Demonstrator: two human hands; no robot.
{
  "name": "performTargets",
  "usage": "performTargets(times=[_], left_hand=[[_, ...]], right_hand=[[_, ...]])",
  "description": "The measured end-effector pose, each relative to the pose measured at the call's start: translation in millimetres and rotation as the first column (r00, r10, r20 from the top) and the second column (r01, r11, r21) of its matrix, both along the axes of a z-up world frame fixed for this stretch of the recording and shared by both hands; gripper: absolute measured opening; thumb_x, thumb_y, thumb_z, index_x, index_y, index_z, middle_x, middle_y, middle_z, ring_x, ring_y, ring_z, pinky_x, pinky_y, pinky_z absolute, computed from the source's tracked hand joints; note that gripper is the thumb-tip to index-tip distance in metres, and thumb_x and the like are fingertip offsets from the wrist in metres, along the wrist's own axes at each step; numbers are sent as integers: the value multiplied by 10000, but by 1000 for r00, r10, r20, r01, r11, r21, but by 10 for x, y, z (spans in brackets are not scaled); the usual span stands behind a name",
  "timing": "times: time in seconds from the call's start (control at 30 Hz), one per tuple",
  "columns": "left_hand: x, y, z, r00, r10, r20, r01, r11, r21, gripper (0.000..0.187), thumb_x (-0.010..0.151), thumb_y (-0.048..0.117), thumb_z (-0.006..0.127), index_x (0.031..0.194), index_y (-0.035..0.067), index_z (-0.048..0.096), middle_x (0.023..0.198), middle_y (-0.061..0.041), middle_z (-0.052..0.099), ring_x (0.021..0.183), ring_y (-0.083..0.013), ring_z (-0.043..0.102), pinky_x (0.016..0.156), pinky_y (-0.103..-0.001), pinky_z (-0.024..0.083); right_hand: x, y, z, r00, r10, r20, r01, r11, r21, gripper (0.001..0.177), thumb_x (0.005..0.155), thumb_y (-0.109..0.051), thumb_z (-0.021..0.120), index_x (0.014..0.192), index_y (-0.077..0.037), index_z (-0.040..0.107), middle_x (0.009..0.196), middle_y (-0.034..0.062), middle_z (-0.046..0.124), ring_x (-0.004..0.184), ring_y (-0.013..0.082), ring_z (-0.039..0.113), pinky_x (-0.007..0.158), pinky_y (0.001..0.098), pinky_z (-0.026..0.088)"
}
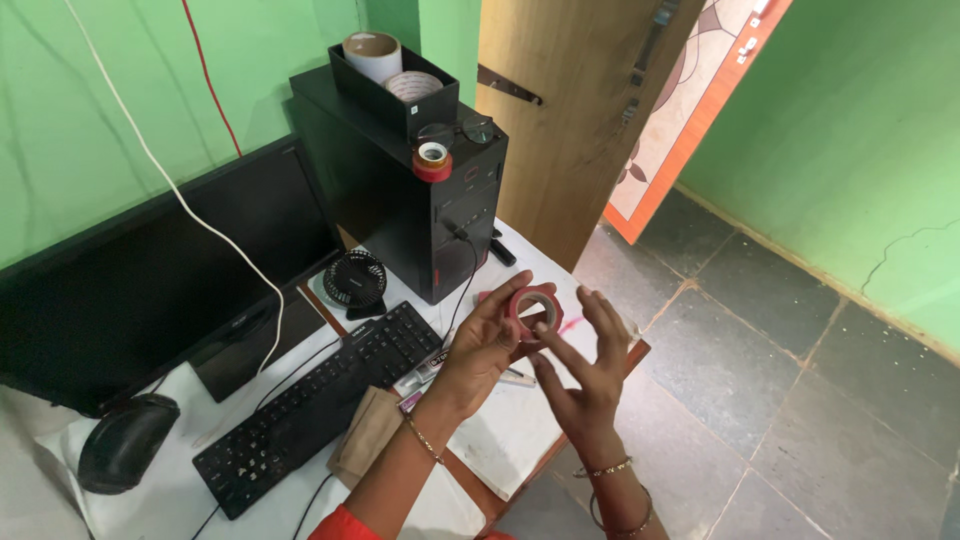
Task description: The person organizes small items on a desk by picking up rolls of tape, a pair of glasses, pens, and a box, then placing them on top of the computer tower. The person also opens a drawer and places additional items inside.
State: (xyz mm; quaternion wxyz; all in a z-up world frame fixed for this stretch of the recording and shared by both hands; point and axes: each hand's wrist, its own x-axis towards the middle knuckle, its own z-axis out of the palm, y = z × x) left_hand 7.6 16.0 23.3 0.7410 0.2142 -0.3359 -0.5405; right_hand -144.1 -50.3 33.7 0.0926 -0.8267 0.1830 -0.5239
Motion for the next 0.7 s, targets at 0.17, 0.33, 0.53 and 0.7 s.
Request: performTargets(times=[0.17, 0.33, 0.53, 0.7], left_hand=[[42, 20, -66, 999, 28, 43, -30, 999, 43, 804, 967, 279, 739, 1655, 172, 338, 1468, -114, 539, 1231, -168, 585, 1120, -388, 525], [107, 71, 12, 996, 4, 84, 1, 998, -57, 873, 891, 360, 764, 1619, 178, 319, 1590, -108, 461, 1368, -195, 545, 1129, -379, 528], [219, 69, -74, 994, 47, 100, -44, 998, -35, 927, 847, 394, 786, 1622, 164, 333, 1609, -121, 450, 1415, -220, 512, 985, -302, 526], [330, 54, -206, 992, 119, 47, -119, 993, -13, 942, 876, 341, 788, 1649, 94, 310, 1595, -144, 458, 1380, -221, 483, 1032, -295, 504]], right_hand=[[101, 27, 41, 980, 191, -55, -186, 979, 85, 508, 872, -422, 758, 1334, -219, 700, 1666, 223, 336, 1579, 451, 274, 1267, 555, 277], [193, 5, 153, 980, 158, -121, -153, 987, 45, 633, 863, -583, 723, 1391, -240, 656, 1695, 239, 254, 1595, 473, 186, 1272, 583, 226], [319, -12, 198, 981, 85, -172, -79, 996, 38, 779, 798, -636, 749, 1441, -219, 609, 1694, 230, 235, 1587, 467, 172, 1249, 593, 216], [416, 9, 192, 981, 45, -187, -36, 998, 53, 822, 788, -591, 781, 1462, -158, 595, 1669, 205, 296, 1574, 434, 214, 1237, 583, 242]])
